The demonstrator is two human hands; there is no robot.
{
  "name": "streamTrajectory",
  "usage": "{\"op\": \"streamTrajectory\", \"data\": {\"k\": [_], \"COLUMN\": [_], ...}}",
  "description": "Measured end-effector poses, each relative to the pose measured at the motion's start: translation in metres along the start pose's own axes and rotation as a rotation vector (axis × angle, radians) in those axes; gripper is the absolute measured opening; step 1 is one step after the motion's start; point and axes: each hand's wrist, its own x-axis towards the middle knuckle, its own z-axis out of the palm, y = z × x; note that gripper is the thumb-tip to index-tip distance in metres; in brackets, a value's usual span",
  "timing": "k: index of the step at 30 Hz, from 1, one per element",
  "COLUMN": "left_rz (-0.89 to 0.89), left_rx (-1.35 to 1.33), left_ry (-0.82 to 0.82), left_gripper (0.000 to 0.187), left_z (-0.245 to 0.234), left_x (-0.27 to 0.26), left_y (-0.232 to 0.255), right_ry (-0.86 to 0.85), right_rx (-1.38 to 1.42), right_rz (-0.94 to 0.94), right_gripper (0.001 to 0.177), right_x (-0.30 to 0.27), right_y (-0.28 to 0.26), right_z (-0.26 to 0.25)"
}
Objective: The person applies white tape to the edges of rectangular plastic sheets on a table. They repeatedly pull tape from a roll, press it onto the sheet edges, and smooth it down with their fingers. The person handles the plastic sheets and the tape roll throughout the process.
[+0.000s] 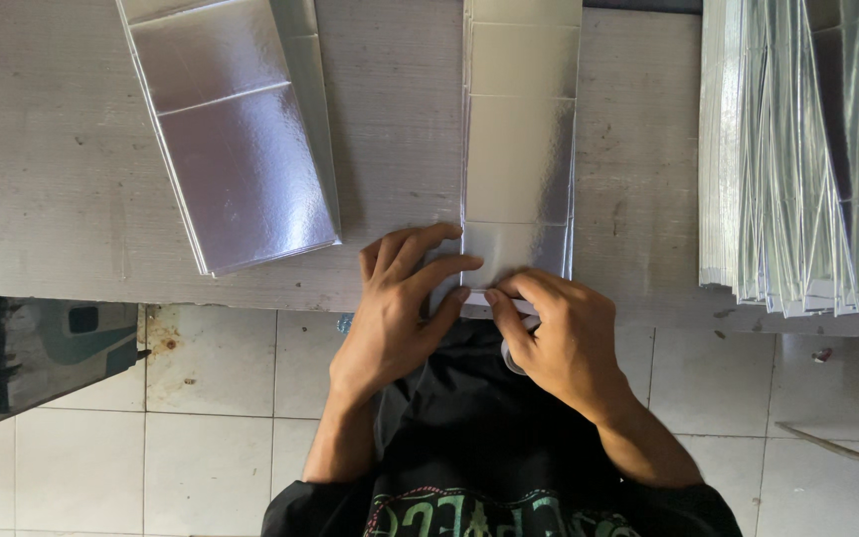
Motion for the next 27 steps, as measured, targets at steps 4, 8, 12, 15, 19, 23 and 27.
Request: {"op": "streamTrajectory", "data": {"k": [4,8,12,15,19,23,27], "left_rz": [-0.01,-0.018,-0.026,-0.022,-0.033,-0.019,-0.019], "left_rx": [0.032,0.063,0.127,0.162,0.205,0.229,0.197], "left_ry": [0.008,0.015,-0.007,-0.023,-0.046,-0.044,-0.062], "left_gripper": [0.027,0.026,0.027,0.026,0.025,0.017,0.016], "left_z": [0.003,0.004,0.005,0.006,0.006,0.008,0.005], "left_x": [-0.002,-0.001,-0.001,-0.001,0.0,0.0,0.001], "left_y": [0.001,0.005,0.008,0.008,0.01,0.01,0.011], "right_ry": [0.008,0.005,-0.05,-0.116,-0.263,-0.284,-0.35], "right_rx": [-0.011,-0.032,-0.274,-0.393,-0.368,-0.394,-0.219], "right_rz": [-0.003,-0.009,-0.038,-0.055,0.007,0.037,0.142], "right_gripper": [0.018,0.016,0.021,0.021,0.029,0.03,0.042], "right_x": [0.001,-0.002,-0.002,0.0,0.007,0.003,0.005], "right_y": [-0.002,-0.001,-0.004,-0.008,-0.021,-0.001,0.014], "right_z": [-0.001,0.001,-0.001,-0.003,-0.016,-0.008,-0.028]}}
